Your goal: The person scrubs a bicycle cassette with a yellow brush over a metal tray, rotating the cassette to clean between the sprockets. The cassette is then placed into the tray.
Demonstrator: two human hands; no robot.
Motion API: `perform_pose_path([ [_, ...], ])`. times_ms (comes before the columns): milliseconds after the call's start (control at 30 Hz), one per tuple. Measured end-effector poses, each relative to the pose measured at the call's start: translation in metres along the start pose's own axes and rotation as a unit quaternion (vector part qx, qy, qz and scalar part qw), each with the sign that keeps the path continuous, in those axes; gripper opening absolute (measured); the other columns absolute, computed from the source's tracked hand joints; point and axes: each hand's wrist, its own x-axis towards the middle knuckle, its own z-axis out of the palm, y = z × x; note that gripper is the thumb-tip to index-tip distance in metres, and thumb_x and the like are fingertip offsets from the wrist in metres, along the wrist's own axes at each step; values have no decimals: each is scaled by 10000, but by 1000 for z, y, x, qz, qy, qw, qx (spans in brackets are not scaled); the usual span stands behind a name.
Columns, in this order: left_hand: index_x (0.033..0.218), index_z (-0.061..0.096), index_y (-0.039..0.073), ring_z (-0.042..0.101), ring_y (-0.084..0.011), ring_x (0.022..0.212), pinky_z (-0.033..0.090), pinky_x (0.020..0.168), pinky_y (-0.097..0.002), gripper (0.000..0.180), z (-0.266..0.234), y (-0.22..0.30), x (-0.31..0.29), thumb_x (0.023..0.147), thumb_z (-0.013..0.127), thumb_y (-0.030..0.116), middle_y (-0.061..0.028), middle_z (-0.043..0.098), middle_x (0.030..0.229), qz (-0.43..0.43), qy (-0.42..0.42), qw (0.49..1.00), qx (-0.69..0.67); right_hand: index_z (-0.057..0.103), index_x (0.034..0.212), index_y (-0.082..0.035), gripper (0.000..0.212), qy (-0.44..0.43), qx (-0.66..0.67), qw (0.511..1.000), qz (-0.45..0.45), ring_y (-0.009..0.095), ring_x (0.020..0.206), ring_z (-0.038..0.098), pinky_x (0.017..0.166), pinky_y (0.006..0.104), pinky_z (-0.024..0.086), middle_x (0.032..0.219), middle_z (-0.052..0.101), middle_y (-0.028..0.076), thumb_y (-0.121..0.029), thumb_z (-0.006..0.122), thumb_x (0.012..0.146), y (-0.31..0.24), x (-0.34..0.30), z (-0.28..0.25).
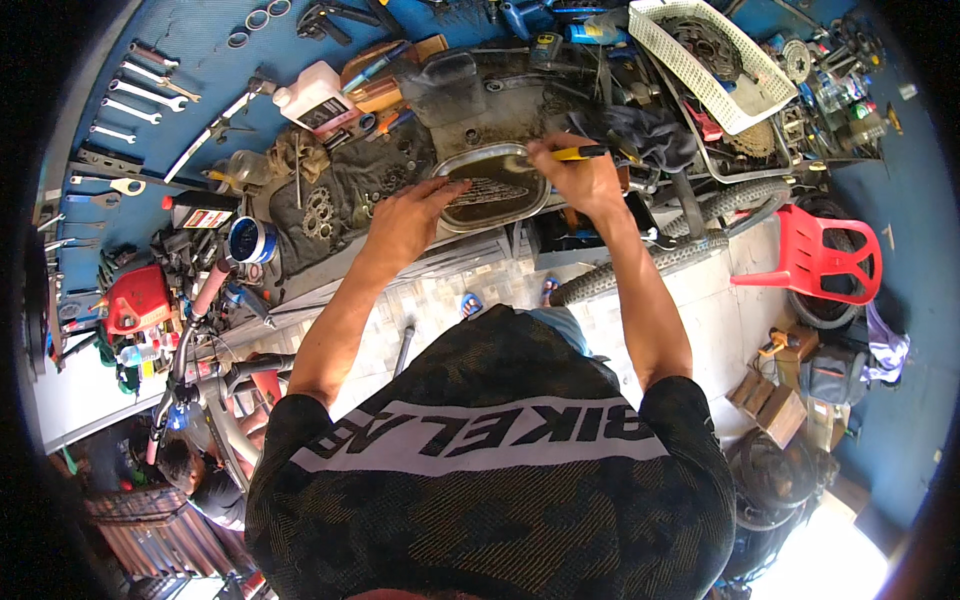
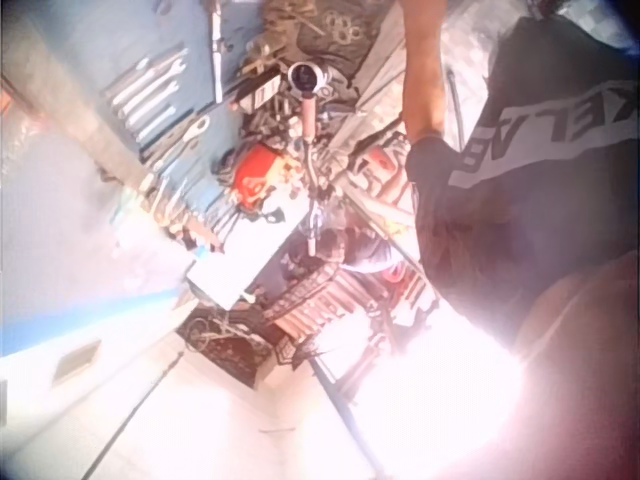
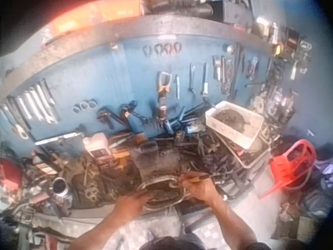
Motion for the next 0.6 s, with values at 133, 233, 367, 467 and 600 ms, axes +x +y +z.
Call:
perform_pose_path([
  [133,1460,664,285,747,-365,1131,638,877,-505,636,7,1,1,885,660,12,-83,697,1430,-17,-24,999,14,756,981,-41,297,-37,7,993,-114,147,742,637,695,351,526,813,719,71,-337,753,1009,-64,-38,25],
  [233,1461,664,279,748,-365,1129,637,877,-511,631,8,2,-2,888,657,14,-88,699,1423,-15,-14,1000,1,747,959,-29,276,-20,-2,993,-113,140,709,626,665,340,522,770,695,65,-300,762,1007,-56,-47,21],
  [367,1476,653,300,754,-366,1112,638,862,-514,645,10,5,-4,896,654,17,-91,708,1407,-13,-1,1000,-3,755,936,-42,295,-17,-16,999,-26,198,690,694,664,378,551,791,717,131,-332,782,984,-29,-46,4],
  [467,1475,651,287,743,-358,1140,636,878,-504,664,5,12,1,870,673,14,-106,703,1401,-35,-26,999,1,753,951,-46,268,-11,21,987,-156,227,694,693,659,390,548,789,696,133,-309,795,983,-55,-55,17],
  [600,1475,648,280,740,-356,1147,635,889,-495,678,-4,14,4,856,682,7,-110,702,1397,-43,-44,998,-7,748,950,-43,251,-19,20,994,-105,319,694,681,666,404,552,795,701,134,-289,781,987,-56,-55,15],
])
